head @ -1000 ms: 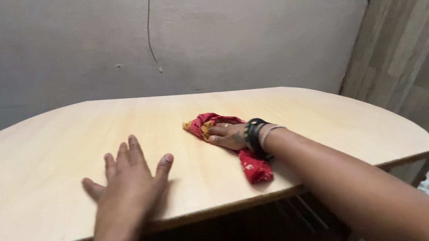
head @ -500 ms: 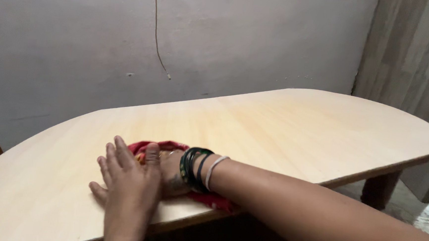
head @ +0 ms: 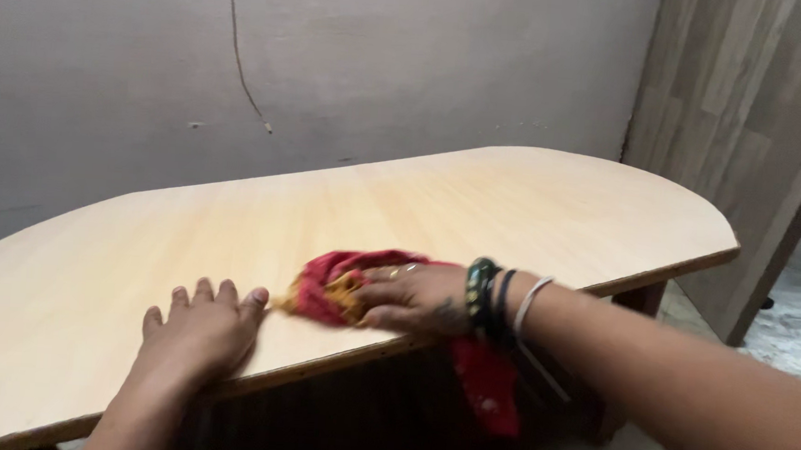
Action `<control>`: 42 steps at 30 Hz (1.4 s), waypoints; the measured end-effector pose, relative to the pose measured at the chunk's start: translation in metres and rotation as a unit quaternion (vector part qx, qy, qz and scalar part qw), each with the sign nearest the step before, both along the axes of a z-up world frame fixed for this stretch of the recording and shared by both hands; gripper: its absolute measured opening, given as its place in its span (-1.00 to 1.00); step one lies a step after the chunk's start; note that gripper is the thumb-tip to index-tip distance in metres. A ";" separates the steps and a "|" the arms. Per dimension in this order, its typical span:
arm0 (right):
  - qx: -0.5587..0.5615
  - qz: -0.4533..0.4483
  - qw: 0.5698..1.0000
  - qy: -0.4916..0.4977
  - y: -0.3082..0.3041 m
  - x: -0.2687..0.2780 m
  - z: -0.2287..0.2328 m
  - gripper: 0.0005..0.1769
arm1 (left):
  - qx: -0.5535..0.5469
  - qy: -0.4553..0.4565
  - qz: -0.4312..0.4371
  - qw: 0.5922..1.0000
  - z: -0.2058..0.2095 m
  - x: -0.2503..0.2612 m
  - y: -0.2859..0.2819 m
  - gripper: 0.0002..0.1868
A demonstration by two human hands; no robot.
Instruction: The person wipes a light-colored wooden table and a dark wooden bench using a red cloth. They dip the cloth into a pink bucket of water, wring it out, and wipe the surfaces in circular and back-and-forth motions.
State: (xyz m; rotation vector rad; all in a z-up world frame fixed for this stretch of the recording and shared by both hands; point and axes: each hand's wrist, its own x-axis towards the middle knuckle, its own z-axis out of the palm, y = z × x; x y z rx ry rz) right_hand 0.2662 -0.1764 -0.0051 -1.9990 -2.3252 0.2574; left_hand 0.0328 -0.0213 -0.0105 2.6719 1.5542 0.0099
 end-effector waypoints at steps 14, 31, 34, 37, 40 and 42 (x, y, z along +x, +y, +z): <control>-0.054 -0.224 0.970 -0.075 0.088 0.107 -0.006 -0.19 | -0.033 -0.151 -0.194 0.969 0.003 0.075 -0.059 -0.18; 0.042 0.073 0.995 0.043 0.071 -0.039 -0.004 -0.36 | 0.037 -0.380 -0.078 0.921 0.004 0.063 -0.055 -0.18; 0.042 0.078 0.994 0.059 0.033 -0.030 -0.004 -0.38 | 0.029 -0.345 -0.079 0.935 0.002 0.064 -0.057 -0.15; 0.043 0.066 0.997 0.025 -0.009 -0.002 -0.003 -0.35 | 0.052 -0.257 -0.084 0.961 0.001 0.069 -0.065 -0.15; 0.026 -0.003 1.000 0.010 -0.048 0.036 -0.002 -0.30 | 0.011 -0.173 -0.092 0.980 0.007 0.085 -0.076 -0.16; -0.008 -0.079 0.997 0.010 -0.072 0.069 0.001 -0.29 | -0.013 -0.136 -0.128 0.982 0.009 0.105 -0.089 -0.17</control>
